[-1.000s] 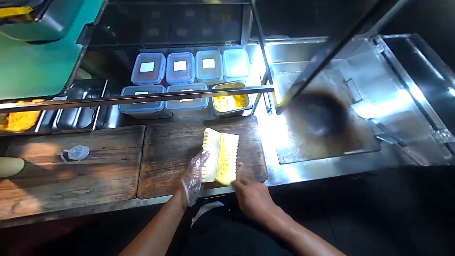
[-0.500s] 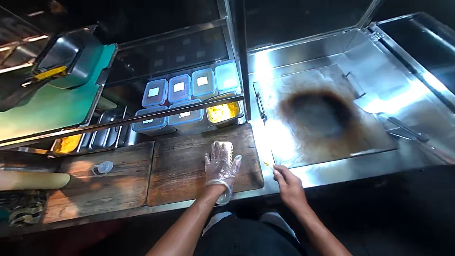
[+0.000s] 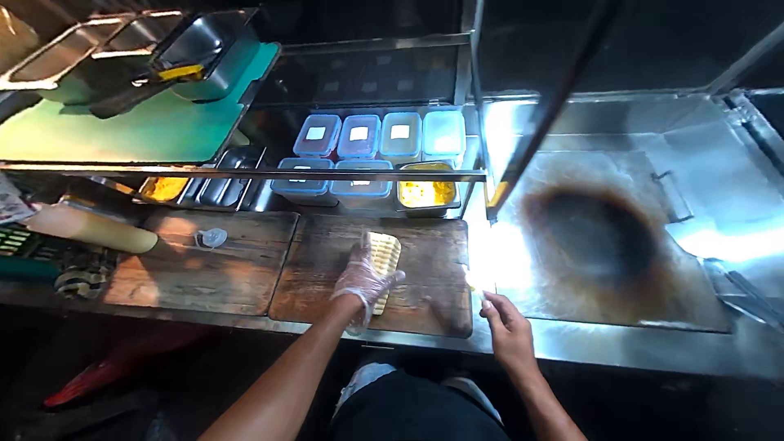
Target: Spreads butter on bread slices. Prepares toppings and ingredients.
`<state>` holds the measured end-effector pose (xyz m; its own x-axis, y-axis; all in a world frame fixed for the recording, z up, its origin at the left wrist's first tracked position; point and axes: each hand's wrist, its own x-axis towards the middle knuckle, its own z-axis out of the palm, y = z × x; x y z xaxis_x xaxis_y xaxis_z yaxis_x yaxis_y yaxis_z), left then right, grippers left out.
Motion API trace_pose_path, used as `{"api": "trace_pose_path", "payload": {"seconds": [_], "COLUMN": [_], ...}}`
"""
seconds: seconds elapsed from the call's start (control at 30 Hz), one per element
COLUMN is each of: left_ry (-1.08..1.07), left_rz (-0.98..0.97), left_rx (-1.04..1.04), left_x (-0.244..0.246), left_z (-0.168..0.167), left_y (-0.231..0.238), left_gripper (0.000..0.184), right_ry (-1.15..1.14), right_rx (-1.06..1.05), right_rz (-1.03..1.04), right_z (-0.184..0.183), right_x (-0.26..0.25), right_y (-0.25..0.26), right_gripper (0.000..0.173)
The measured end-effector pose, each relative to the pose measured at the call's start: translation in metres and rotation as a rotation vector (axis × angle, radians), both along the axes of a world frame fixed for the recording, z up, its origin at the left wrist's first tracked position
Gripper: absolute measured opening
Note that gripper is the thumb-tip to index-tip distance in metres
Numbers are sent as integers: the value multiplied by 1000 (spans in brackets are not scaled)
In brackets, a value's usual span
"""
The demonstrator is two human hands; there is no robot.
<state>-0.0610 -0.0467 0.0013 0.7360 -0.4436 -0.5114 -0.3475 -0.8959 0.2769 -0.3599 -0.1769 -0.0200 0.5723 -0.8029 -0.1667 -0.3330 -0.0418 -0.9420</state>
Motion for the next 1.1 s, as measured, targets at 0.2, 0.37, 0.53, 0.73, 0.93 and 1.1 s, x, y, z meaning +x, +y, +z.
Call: {"api": "trace_pose_path", "payload": {"seconds": [0.2,0.37,0.53,0.73,0.93,1.1], "left_ry": [399,1121,378,15,251,855], "left_rz": [621,1107,71,-830,-498,223], "left_rx": [-493,-814,-807,-218,-84,-456], "left_x": [4,-62,-30,79,92,82], "left_z": [-7,21,31,14,32,32], "left_y": [19,57,62,22,22,79], "left_gripper": [105,56,33,103,81,41], "right_ry": [141,647,1013,1037,880,909], "right_rx": [-373,-580,-634,-619,-766,-666], "right_rz": [198,369,509,717,713,742], "right_z": [33,62,24,-20,-35,-45], "right_x": [88,205,277,303,280,285], "right_y": [-24,-84,-130,-185,-204,-216], "right_gripper": [27,35,38,38,32,33]}}
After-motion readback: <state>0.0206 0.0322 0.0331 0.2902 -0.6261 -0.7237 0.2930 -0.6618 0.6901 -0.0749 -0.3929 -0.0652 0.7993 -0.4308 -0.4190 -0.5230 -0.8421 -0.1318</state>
